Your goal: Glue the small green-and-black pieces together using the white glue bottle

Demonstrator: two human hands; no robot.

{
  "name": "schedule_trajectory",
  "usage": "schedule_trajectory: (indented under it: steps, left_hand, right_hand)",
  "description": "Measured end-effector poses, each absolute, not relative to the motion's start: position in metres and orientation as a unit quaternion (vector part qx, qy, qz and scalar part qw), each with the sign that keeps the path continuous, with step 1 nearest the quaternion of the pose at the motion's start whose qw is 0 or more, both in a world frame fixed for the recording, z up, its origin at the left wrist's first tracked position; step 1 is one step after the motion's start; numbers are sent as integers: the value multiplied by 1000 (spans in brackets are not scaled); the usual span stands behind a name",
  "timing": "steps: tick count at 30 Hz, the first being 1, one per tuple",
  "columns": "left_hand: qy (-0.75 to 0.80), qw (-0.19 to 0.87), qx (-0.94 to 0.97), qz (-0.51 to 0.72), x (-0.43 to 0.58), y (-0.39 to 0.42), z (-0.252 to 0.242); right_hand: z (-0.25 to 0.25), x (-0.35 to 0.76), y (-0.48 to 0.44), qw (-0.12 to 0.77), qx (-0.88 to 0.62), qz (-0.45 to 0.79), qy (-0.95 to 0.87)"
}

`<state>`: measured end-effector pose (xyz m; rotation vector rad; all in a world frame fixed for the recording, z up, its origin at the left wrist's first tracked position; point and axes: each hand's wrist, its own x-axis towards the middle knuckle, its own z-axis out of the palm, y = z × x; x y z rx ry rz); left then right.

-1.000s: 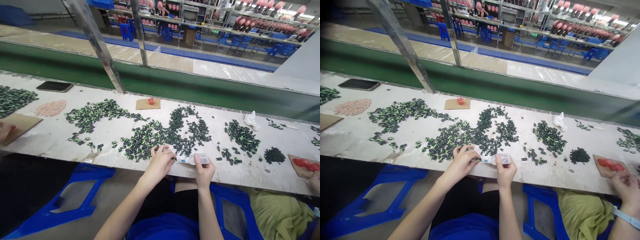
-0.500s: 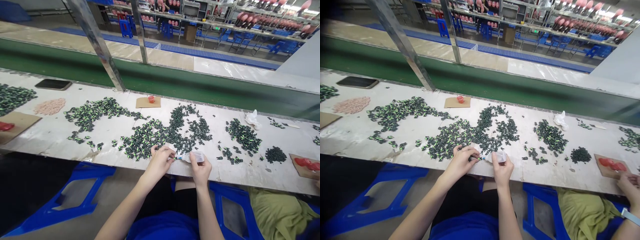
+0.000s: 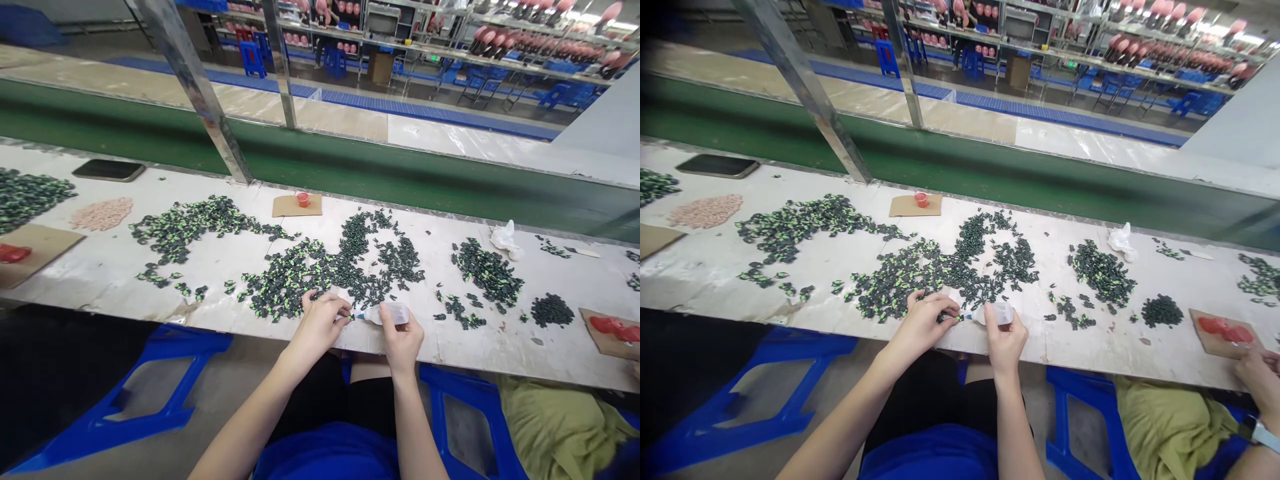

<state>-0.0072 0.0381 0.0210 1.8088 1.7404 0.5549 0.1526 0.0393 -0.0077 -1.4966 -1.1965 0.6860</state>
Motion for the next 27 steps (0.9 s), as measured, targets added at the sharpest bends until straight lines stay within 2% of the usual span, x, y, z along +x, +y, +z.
schedule_trajectory:
  steps: [14,21,27]
  left_hand:
    - [655,287,669,202,-6,39,25]
    - [642,280,684,206,-9,37,23]
    - [647,241,683,240,-10,43,25]
  right_hand:
    - [-6,151,39,533,-620,304,-489]
    - [-12,163,38,644,-595,317,-361]
    - [-11,185,50,654,-602,260,-379]
